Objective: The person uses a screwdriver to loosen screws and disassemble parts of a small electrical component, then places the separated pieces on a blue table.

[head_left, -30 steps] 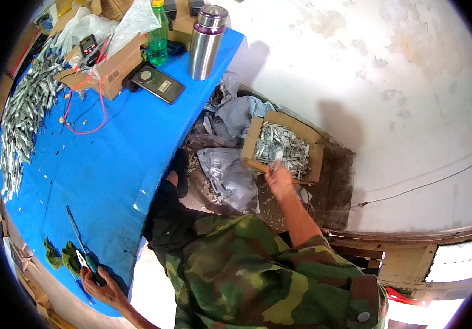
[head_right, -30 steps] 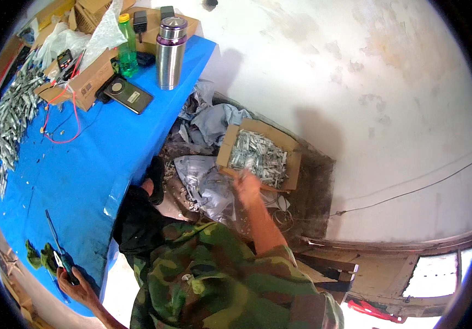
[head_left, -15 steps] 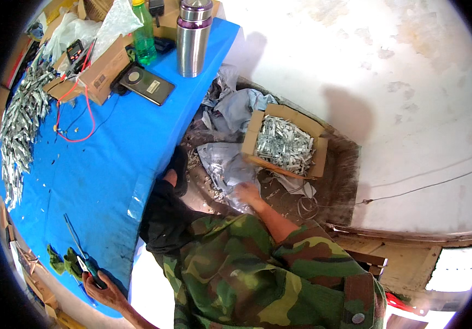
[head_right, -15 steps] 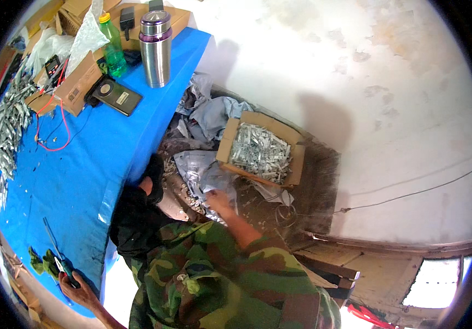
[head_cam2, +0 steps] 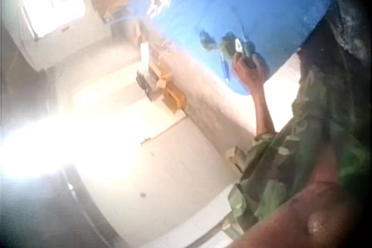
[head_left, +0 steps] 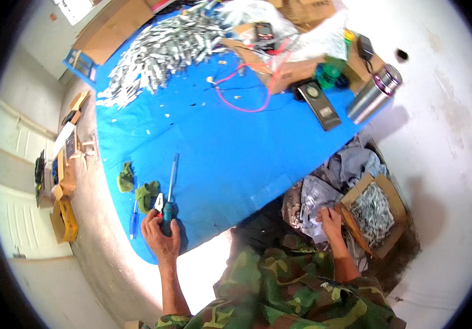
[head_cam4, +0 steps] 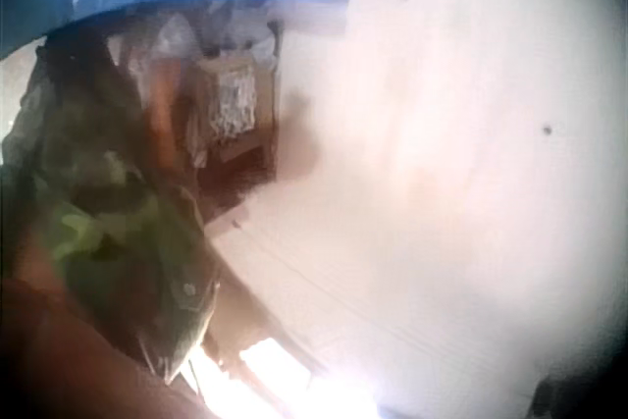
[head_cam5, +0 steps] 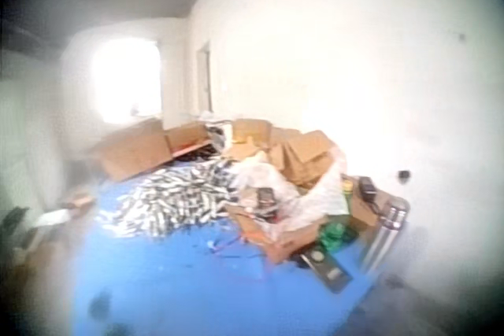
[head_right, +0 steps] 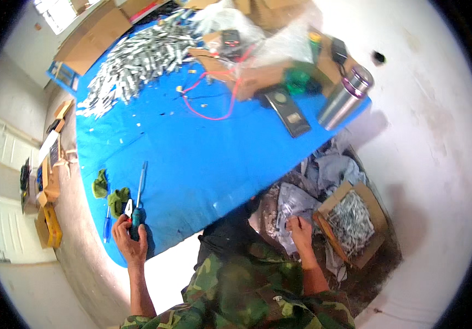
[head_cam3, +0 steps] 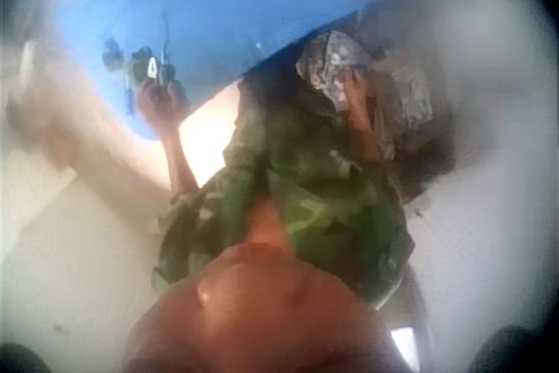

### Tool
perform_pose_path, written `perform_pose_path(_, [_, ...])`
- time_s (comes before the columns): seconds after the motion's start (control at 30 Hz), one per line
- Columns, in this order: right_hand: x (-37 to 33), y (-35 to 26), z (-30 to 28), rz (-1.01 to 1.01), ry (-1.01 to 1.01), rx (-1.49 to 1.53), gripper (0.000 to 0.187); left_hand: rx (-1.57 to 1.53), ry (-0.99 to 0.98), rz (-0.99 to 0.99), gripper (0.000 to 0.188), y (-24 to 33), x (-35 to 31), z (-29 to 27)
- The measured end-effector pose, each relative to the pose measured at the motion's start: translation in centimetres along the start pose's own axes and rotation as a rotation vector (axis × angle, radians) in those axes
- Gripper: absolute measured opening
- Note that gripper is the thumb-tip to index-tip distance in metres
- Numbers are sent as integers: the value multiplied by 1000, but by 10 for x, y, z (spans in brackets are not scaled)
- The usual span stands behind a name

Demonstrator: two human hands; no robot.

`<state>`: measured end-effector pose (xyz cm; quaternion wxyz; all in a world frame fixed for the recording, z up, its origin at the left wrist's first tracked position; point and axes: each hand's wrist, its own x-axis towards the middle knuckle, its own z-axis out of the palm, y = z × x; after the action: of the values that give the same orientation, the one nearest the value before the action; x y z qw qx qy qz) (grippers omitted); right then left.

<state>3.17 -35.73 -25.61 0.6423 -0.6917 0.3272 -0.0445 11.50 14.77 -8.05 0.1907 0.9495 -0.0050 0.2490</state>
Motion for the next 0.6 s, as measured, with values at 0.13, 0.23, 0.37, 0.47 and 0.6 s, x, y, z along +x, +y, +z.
perform_pose_path(0.13, [-6,-69,24,-101,7,1,42,20,-7,-1,32,-3,-2,0])
perform_pose_path(0.23, [-4,-110,38,-218,-81,-46,47,6,-10,-26,33,-4,-2,1])
perform_pose_path(0.37, [-11,-183,79,-449,-194,-208,40,1,-14,-46,34,-6,-2,0])
perform_pose_path(0.47, [-14,-231,126,-500,-276,-251,27,-19,-23,-57,36,-9,-2,1])
perform_pose_path(0.6, [-2,-279,195,-540,-442,-343,22,-26,-23,-65,37,-13,-2,-1])
